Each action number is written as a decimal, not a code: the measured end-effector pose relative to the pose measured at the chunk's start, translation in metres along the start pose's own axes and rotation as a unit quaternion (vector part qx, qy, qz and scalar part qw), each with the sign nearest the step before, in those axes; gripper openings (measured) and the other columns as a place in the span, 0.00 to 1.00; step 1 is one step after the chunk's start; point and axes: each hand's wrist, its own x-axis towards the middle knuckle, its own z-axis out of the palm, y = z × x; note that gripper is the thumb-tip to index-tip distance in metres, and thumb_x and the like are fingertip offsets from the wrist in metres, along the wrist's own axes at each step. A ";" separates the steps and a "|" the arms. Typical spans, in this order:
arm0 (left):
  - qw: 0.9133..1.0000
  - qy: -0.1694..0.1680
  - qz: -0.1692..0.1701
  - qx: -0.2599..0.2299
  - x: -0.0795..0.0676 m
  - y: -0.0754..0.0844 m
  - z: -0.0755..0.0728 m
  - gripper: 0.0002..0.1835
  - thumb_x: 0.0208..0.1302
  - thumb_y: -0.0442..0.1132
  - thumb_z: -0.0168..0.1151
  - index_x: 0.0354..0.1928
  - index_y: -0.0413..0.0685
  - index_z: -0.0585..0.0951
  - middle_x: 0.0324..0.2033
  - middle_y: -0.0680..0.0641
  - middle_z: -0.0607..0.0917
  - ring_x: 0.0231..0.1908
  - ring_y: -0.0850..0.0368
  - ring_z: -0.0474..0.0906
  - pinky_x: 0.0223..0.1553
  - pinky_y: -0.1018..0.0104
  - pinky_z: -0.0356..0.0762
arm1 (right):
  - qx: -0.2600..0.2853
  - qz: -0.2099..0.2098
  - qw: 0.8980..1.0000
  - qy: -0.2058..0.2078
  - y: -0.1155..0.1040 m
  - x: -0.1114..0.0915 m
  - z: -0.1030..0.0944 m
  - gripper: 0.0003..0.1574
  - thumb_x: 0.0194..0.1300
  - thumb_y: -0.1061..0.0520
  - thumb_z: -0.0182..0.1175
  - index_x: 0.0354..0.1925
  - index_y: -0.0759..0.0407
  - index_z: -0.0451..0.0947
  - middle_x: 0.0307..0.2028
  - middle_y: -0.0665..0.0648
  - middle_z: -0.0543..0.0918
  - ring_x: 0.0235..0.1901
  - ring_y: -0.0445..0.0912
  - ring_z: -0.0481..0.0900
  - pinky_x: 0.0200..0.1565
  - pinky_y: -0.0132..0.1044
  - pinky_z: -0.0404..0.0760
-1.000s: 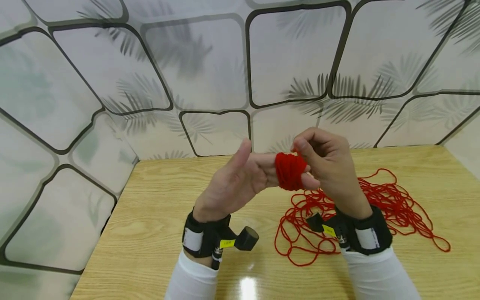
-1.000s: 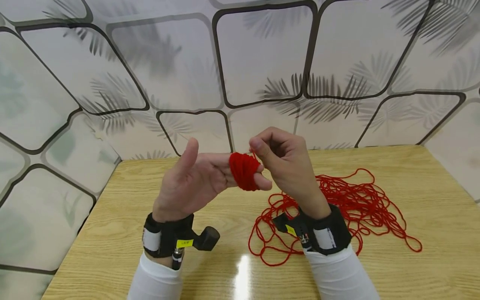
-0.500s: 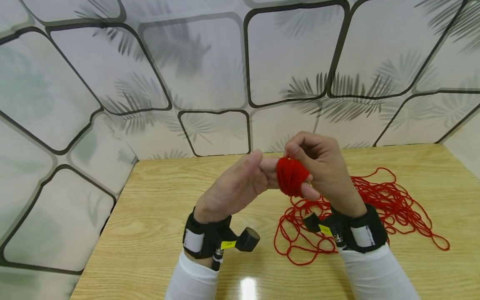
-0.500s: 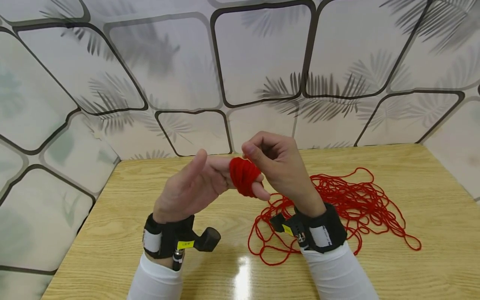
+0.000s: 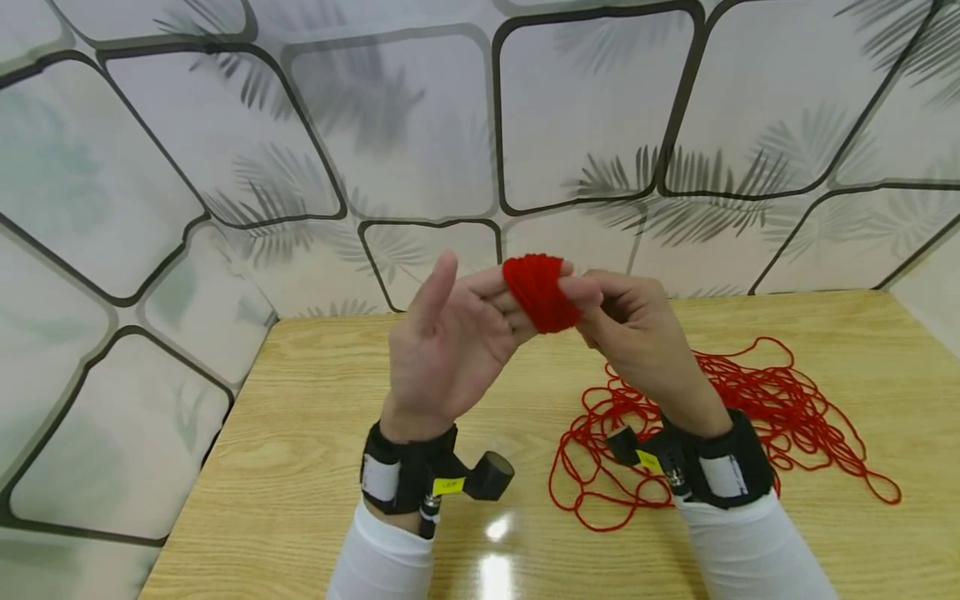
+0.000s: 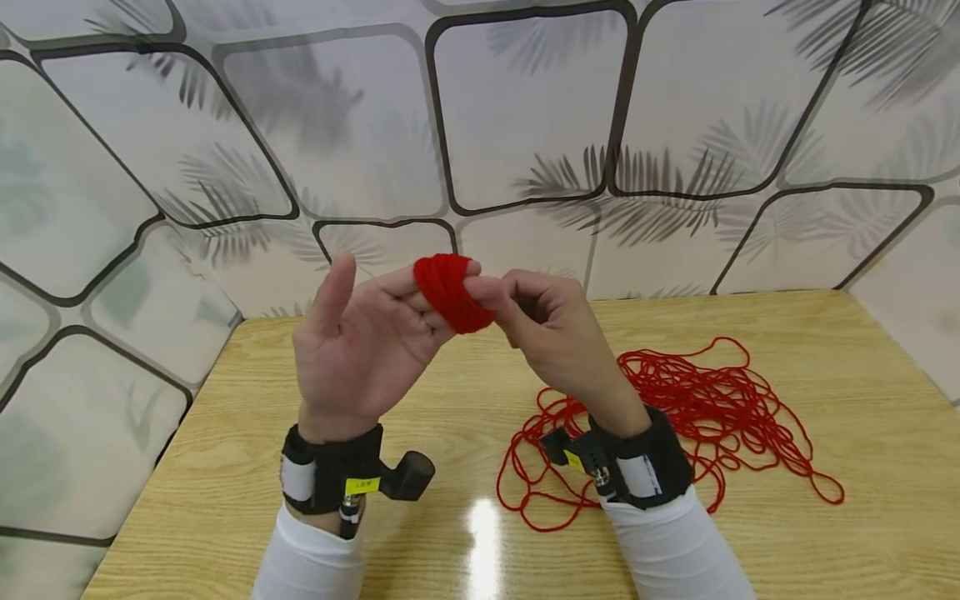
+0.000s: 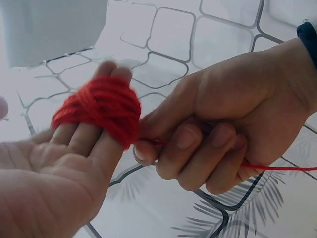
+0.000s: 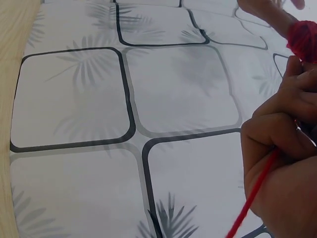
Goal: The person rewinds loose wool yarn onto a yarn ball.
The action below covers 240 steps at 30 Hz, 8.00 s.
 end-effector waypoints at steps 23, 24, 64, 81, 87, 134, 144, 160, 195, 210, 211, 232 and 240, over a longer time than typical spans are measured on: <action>0.951 0.097 -0.088 0.280 -0.003 0.007 0.005 0.39 0.68 0.64 0.32 0.62 0.36 0.66 0.59 0.41 0.72 0.61 0.52 0.65 0.63 0.59 0.54 | -0.122 0.066 0.990 0.022 -0.008 0.000 0.002 0.09 0.65 0.50 0.54 0.31 0.53 0.76 0.20 0.53 0.69 0.16 0.47 0.63 0.16 0.39 0.61; 0.943 0.096 -0.099 0.304 -0.003 0.006 0.005 0.39 0.68 0.65 0.31 0.61 0.38 0.68 0.58 0.43 0.73 0.60 0.53 0.66 0.63 0.60 0.55 | -0.132 0.067 0.989 0.016 -0.011 -0.001 0.002 0.09 0.65 0.50 0.55 0.32 0.52 0.76 0.21 0.53 0.70 0.16 0.46 0.64 0.17 0.38 0.62; 0.990 0.011 -0.102 0.094 0.000 0.006 -0.006 0.51 0.64 0.69 0.12 0.64 0.25 0.55 0.62 0.29 0.63 0.64 0.43 0.60 0.65 0.54 0.49 | -0.097 0.097 0.984 -0.112 -0.017 -0.008 -0.032 0.06 0.67 0.55 0.51 0.36 0.55 0.74 0.24 0.56 0.70 0.22 0.48 0.66 0.23 0.40 0.66; 0.910 -0.084 -0.281 0.292 0.004 -0.013 0.016 0.49 0.64 0.68 0.09 0.50 0.41 0.77 0.43 0.49 0.83 0.48 0.58 0.77 0.56 0.63 0.65 | -0.087 0.058 0.991 -0.087 -0.021 -0.008 -0.029 0.05 0.64 0.59 0.55 0.37 0.52 0.77 0.25 0.54 0.71 0.22 0.47 0.67 0.21 0.39 0.65; 0.966 0.006 -0.174 0.191 0.003 -0.011 0.011 0.38 0.73 0.57 0.25 0.45 0.28 0.75 0.37 0.40 0.83 0.44 0.46 0.78 0.56 0.52 0.66 | -0.056 0.078 0.992 -0.077 0.001 -0.002 -0.026 0.06 0.65 0.57 0.54 0.37 0.56 0.77 0.28 0.57 0.76 0.24 0.50 0.70 0.25 0.40 0.71; 0.996 0.040 -0.038 -0.070 0.010 -0.010 0.021 0.32 0.74 0.52 0.26 0.68 0.32 0.53 0.68 0.37 0.57 0.68 0.49 0.51 0.66 0.60 0.43 | 0.175 0.108 0.979 0.015 -0.012 -0.002 0.005 0.24 0.63 0.65 0.54 0.58 0.65 0.68 0.35 0.58 0.69 0.24 0.43 0.59 0.25 0.35 0.58; 0.995 0.023 -0.028 -0.097 0.008 -0.009 0.029 0.33 0.74 0.50 0.23 0.67 0.27 0.49 0.70 0.38 0.52 0.70 0.51 0.46 0.67 0.62 0.39 | 0.173 0.109 0.979 -0.004 -0.016 -0.005 -0.003 0.21 0.65 0.63 0.53 0.56 0.66 0.68 0.31 0.57 0.66 0.26 0.45 0.59 0.28 0.37 0.57; 0.998 0.020 -0.008 -0.054 0.009 -0.012 0.036 0.30 0.74 0.47 0.25 0.67 0.28 0.49 0.70 0.39 0.52 0.69 0.49 0.46 0.67 0.62 0.37 | 0.232 0.072 0.970 0.001 -0.018 -0.004 -0.005 0.18 0.66 0.63 0.50 0.53 0.68 0.70 0.27 0.56 0.65 0.24 0.45 0.57 0.26 0.34 0.58; 0.986 0.125 -0.101 0.034 0.008 -0.013 0.030 0.28 0.73 0.47 0.35 0.64 0.31 0.61 0.62 0.36 0.67 0.61 0.44 0.65 0.61 0.54 0.59 | 0.137 0.066 0.977 0.147 -0.018 0.002 -0.002 0.15 0.61 0.60 0.58 0.44 0.69 0.71 0.34 0.64 0.71 0.32 0.49 0.68 0.29 0.32 0.73; 0.824 0.189 -0.117 0.521 0.003 -0.012 0.011 0.22 0.58 0.57 0.59 0.51 0.56 0.79 0.43 0.58 0.78 0.39 0.59 0.74 0.32 0.63 0.76 | -0.102 0.109 0.987 -0.066 -0.005 0.005 0.005 0.12 0.58 0.55 0.62 0.40 0.59 0.79 0.32 0.54 0.81 0.27 0.48 0.76 0.31 0.41 0.79; 0.823 0.191 -0.109 0.524 0.003 -0.012 0.010 0.20 0.58 0.57 0.59 0.49 0.56 0.80 0.42 0.58 0.79 0.39 0.60 0.74 0.30 0.63 0.76 | -0.101 0.114 0.986 -0.066 -0.005 0.005 0.006 0.12 0.58 0.54 0.62 0.40 0.57 0.79 0.32 0.54 0.81 0.26 0.48 0.75 0.30 0.41 0.78; 0.902 0.208 -0.108 0.362 0.002 0.008 0.012 0.23 0.61 0.38 0.59 0.59 0.44 0.71 0.45 0.43 0.80 0.41 0.49 0.79 0.36 0.54 0.79 | -0.066 0.163 0.984 -0.023 -0.007 0.000 0.006 0.22 0.61 0.44 0.58 0.50 0.52 0.76 0.32 0.58 0.76 0.29 0.52 0.71 0.24 0.40 0.69; 0.921 0.243 -0.058 0.299 -0.002 0.001 -0.008 0.18 0.58 0.40 0.63 0.50 0.41 0.76 0.44 0.41 0.80 0.43 0.46 0.78 0.38 0.52 0.78 | -0.088 0.184 0.978 -0.040 -0.011 -0.001 0.003 0.20 0.61 0.42 0.57 0.44 0.53 0.77 0.31 0.58 0.74 0.28 0.52 0.69 0.24 0.40 0.69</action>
